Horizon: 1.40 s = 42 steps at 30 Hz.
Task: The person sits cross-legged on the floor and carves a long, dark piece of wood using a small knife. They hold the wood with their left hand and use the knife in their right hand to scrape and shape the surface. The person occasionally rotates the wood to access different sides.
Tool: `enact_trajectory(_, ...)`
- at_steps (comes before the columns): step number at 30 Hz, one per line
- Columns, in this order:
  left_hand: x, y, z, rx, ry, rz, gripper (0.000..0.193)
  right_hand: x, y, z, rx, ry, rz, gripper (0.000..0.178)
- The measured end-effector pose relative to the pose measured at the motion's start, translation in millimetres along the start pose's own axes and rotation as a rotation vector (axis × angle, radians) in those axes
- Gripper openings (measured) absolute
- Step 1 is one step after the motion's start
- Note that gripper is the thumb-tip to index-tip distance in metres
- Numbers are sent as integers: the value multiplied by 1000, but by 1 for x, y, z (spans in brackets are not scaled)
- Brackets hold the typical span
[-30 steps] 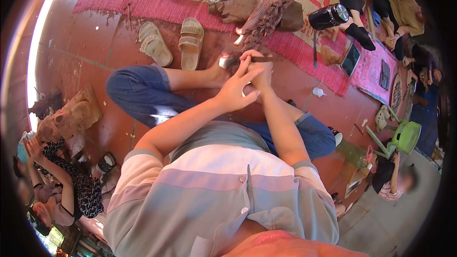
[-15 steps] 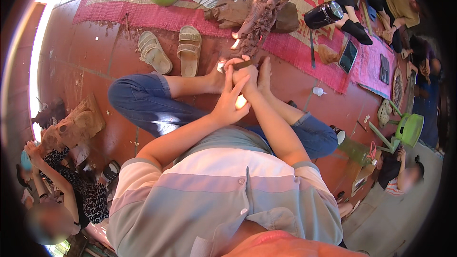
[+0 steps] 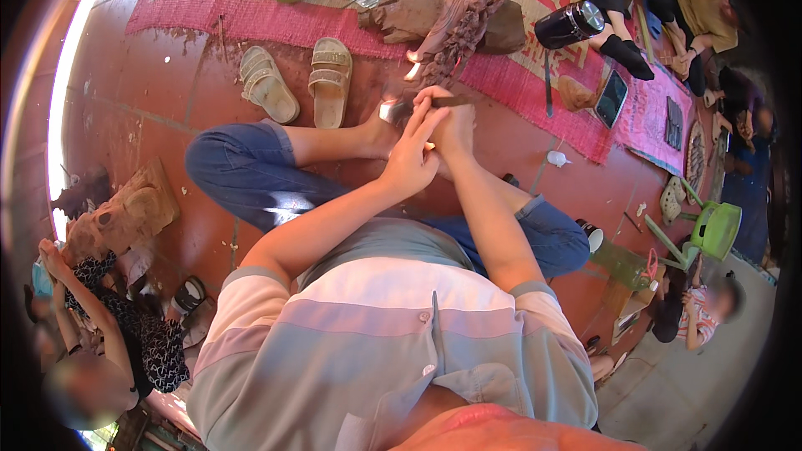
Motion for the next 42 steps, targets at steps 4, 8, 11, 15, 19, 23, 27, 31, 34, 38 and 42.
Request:
enact_trajectory(4,0,16,1,-93,-168,-152,82,-7,-13,-14,-17,73,-68,34)
enact_trajectory(8,-3,-10,5,-44,-63,-39,83,24,-1,11,-16,-48,-160,23)
enact_trajectory(11,-6,-5,-2,-57,-39,-93,81,-13,-15,-16,-187,133,-43,18)
enact_trajectory(15,1,20,-2,-84,-89,-121,80,-24,-20,-39,-118,-61,68,16)
enact_trajectory(19,1,-4,-4,63,-77,-63,80,1,1,6,-167,6,15,11)
enact_trajectory(23,7,11,-11,96,-208,-138,81,-34,-9,-24,-216,120,276,12)
enact_trajectory(27,6,5,-20,164,-177,-91,81,-45,-9,-21,-370,422,324,15)
enact_trajectory(31,2,10,-14,208,-224,-79,78,-52,-10,-26,-199,42,315,21)
enact_trajectory(34,1,24,-10,149,-366,-155,75,-60,-9,-40,-38,-540,317,21)
enact_trajectory(38,1,-2,-22,239,-203,-28,75,-53,-8,-22,-262,186,189,18)
enact_trajectory(42,-2,12,-14,199,-327,-116,74,-52,-8,-25,-92,-432,199,10)
Point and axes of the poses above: each hand's wrist, its own y-axis away from the middle knuckle, its own z-axis out of the back of the hand, x = y × z, the point moved 3 cm from there along -y, towards the middle knuckle, and after that the axes turned 10 degrees about y, right-handed, at the moved point
